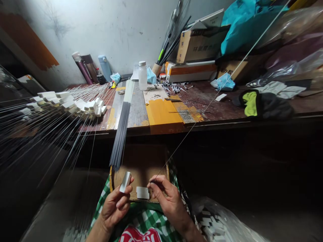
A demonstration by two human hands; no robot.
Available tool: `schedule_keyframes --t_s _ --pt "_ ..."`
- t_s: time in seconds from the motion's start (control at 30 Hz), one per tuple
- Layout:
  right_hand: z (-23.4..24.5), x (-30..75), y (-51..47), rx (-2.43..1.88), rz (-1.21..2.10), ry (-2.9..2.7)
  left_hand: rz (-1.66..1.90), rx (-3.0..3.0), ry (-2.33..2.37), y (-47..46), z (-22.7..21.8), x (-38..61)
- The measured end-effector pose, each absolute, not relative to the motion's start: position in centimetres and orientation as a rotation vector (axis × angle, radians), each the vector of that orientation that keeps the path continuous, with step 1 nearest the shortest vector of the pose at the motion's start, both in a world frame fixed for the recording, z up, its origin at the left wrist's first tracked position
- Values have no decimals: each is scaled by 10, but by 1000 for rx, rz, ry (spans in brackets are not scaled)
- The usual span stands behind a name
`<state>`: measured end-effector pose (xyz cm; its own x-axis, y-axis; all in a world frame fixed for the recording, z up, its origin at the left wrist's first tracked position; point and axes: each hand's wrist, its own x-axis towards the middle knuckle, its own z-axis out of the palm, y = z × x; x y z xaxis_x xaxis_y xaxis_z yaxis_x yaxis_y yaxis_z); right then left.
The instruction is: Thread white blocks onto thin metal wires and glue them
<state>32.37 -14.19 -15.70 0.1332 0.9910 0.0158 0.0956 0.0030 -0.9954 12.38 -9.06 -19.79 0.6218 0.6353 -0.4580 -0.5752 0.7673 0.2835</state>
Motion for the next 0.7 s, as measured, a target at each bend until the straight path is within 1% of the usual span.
schedule_keyframes --t_s 0.2,0.47,0.57,0.7 --pt "-160 319 -141 -1316 1081 -1137 650 178 606 -97 -200 132" --pt "-163 315 -143 -1288 1041 -1094 759 929 922 -101 -202 132" --pt "-162 313 -144 -1271 1018 -1098 798 1091 993 -104 -204 129" --pt "-159 310 -142 -1236 989 -1136 778 1200 964 -107 -205 130"
